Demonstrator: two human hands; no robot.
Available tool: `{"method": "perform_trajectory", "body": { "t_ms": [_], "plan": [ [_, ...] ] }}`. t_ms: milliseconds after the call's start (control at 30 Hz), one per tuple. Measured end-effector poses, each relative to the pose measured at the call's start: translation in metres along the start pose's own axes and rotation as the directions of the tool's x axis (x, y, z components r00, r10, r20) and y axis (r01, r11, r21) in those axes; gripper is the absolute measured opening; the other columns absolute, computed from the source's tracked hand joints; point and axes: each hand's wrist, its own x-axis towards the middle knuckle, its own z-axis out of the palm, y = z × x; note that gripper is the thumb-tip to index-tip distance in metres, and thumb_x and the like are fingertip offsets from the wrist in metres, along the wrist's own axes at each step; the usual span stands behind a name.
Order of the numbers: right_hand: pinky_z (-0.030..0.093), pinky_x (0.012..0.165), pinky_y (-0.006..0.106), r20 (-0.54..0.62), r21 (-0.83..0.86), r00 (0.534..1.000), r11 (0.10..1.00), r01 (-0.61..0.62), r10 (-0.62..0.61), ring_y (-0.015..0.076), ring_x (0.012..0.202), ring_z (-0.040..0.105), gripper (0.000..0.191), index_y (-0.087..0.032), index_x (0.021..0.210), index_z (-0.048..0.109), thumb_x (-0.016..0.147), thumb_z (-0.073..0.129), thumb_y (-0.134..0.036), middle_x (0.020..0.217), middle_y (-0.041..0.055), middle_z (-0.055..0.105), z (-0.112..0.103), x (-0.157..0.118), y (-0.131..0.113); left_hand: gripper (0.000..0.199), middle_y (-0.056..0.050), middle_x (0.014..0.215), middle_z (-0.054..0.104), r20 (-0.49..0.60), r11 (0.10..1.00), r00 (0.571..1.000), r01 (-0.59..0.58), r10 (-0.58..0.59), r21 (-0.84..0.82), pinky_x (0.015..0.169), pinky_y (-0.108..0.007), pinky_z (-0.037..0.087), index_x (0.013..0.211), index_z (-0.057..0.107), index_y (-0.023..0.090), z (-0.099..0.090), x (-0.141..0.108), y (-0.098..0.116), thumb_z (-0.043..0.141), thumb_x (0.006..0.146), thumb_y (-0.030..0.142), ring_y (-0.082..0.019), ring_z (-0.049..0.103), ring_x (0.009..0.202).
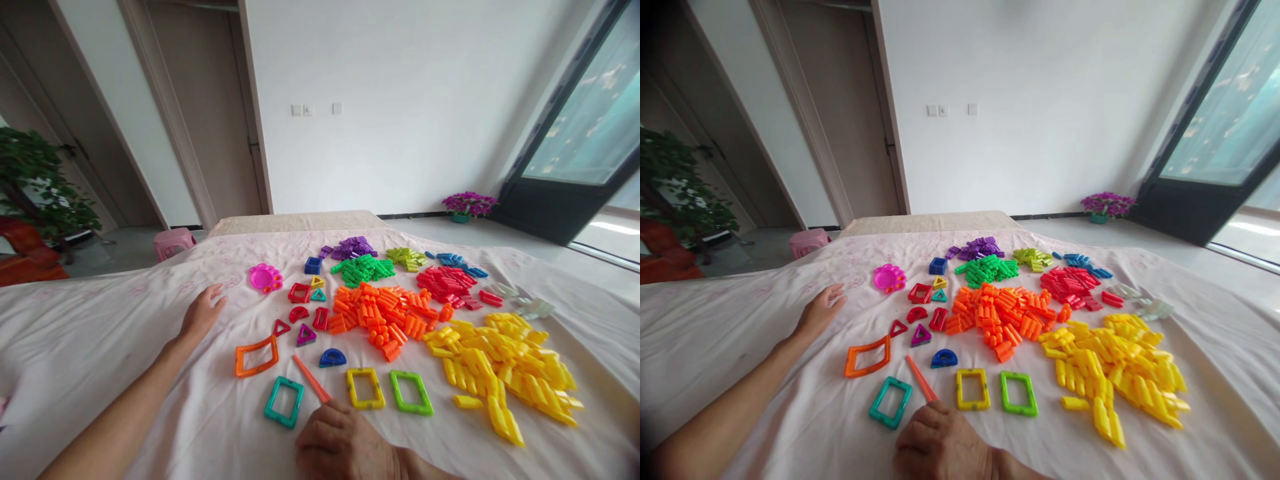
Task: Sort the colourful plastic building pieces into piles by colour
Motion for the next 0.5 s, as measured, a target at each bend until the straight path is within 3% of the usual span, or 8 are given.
{"method": "perform_trajectory", "body": {
  "t_ms": [167,333,500],
  "plan": [
    [0.042,0.072,0.026,0.02,-0.014,1.0,1.0,0.013,-0.012,0.0106,0.081,0.055,0.018,-0.02,0.087,0.053,0.1,0.042,-0.027,0.09,-0.0023,0.066,-0.003,0.001,-0.004,0.052,-0.018,0.127,0.059,0.012,0.98,1.0,-0.015,0.013,0.2,0.105,-0.039,0.038,0.128,0.052,0.011,-0.006,-0.022,-0.021,0.043,0.086,0.041,-0.029,0.053,0.121],
    [0.043,0.072,0.025,0.07,-0.059,0.997,0.998,0.017,-0.013,0.0098,0.076,0.055,0.017,-0.021,0.091,0.054,0.101,0.042,-0.029,0.081,-0.0029,0.063,0.004,-0.004,-0.007,0.047,-0.012,0.134,0.054,0.062,0.935,0.996,-0.086,0.069,0.345,0.107,-0.034,0.035,0.128,0.053,0.016,-0.006,-0.036,-0.014,0.035,0.092,0.04,-0.023,0.05,0.124],
    [0.043,0.075,0.026,0.063,-0.073,0.996,0.996,0.059,-0.055,0.0113,0.08,0.055,0.017,-0.019,0.092,0.054,0.101,0.04,-0.024,0.086,-0.0017,0.064,-0.007,0.003,-0.012,0.047,-0.012,0.135,0.053,0.07,0.923,0.995,-0.09,0.068,0.375,0.105,-0.035,0.036,0.13,0.052,0.017,-0.01,-0.04,-0.004,0.035,0.093,0.041,-0.024,0.05,0.123]
  ]
}}
